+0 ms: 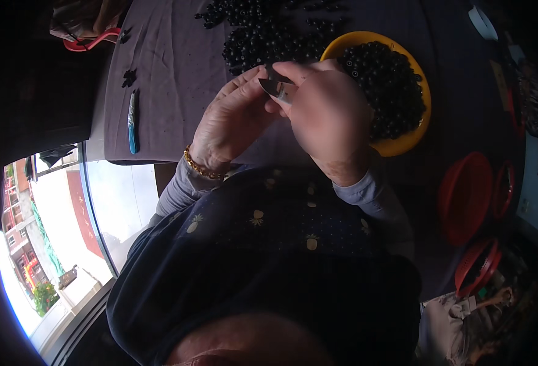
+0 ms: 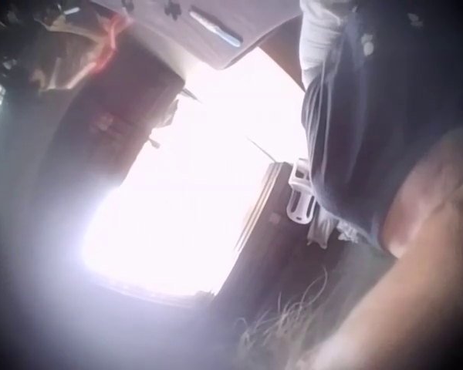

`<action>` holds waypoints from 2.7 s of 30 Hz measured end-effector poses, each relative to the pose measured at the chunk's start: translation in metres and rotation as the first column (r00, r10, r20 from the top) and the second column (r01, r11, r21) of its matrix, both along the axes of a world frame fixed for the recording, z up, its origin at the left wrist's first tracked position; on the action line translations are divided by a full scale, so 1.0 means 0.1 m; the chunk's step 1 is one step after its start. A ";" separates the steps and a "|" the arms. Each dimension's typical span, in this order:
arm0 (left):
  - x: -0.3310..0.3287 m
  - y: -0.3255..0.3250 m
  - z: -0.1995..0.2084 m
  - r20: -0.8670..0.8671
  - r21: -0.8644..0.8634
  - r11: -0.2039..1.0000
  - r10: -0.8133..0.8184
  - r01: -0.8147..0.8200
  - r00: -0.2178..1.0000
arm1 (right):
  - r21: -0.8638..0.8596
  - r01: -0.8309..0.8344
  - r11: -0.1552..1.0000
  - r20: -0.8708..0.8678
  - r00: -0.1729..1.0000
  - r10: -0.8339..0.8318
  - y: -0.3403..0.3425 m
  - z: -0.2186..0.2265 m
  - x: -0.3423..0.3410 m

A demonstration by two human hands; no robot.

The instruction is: The person pits black fruits one at a time by cutting them with a small blade to separate the flesh from the seeds, placing the carved fruit into a yellow bowl.

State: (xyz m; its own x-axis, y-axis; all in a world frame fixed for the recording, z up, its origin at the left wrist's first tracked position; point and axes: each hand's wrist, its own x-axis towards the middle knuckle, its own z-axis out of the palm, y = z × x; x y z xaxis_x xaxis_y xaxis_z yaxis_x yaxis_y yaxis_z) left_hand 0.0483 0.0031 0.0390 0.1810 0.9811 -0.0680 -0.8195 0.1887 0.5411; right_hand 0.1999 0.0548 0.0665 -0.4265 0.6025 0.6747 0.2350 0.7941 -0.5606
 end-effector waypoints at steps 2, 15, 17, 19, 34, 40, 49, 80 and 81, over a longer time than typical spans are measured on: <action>0.07 -0.04 0.02 -0.052 0.077 0.997 0.010 -0.006 0.999 | -0.004 -0.031 1.000 0.028 0.999 0.031 -0.02 0.02 0.05; 0.26 -0.04 0.08 0.050 0.057 0.989 0.133 -0.136 0.990 | -0.028 -0.032 0.999 0.127 0.991 0.035 -0.05 0.12 0.15; 0.29 -0.03 0.04 0.052 0.051 0.986 0.155 -0.157 0.987 | 0.049 0.038 0.998 0.141 0.989 -0.044 -0.06 0.00 0.15; 0.30 -0.03 0.03 0.055 0.042 0.983 0.179 -0.181 0.982 | 0.075 0.047 0.996 0.178 0.982 -0.059 -0.07 0.02 0.15; 0.36 -0.09 0.14 -0.049 0.054 0.977 0.207 -0.204 0.977 | 0.088 0.072 0.994 0.192 0.977 -0.088 -0.09 0.04 0.13; 0.36 -0.09 0.16 -0.073 0.045 0.978 0.208 -0.205 0.975 | 0.073 0.053 0.996 0.176 0.982 -0.065 -0.09 0.05 0.13; 0.42 -0.16 0.13 -0.029 0.151 0.972 0.187 -0.181 0.982 | -0.068 0.002 0.998 0.104 0.995 0.005 -0.12 0.16 0.14; 0.39 -0.10 0.12 -0.022 0.160 0.967 0.203 -0.197 0.979 | -0.161 0.008 0.987 0.036 0.999 -0.002 -0.08 0.08 0.18; 0.37 -0.10 0.12 -0.019 0.138 0.971 0.197 -0.193 0.980 | -0.078 -0.020 0.997 0.048 0.999 0.024 -0.10 0.13 0.18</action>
State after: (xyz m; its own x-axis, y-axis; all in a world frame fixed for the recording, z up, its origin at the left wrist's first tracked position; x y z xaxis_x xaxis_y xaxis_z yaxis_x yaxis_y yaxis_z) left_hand 0.0856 -0.0070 0.0509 -0.0150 0.9978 0.0650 -0.8148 -0.0499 0.5776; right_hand 0.2183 0.0444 0.0790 -0.4716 0.6421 0.6044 0.2467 0.7541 -0.6086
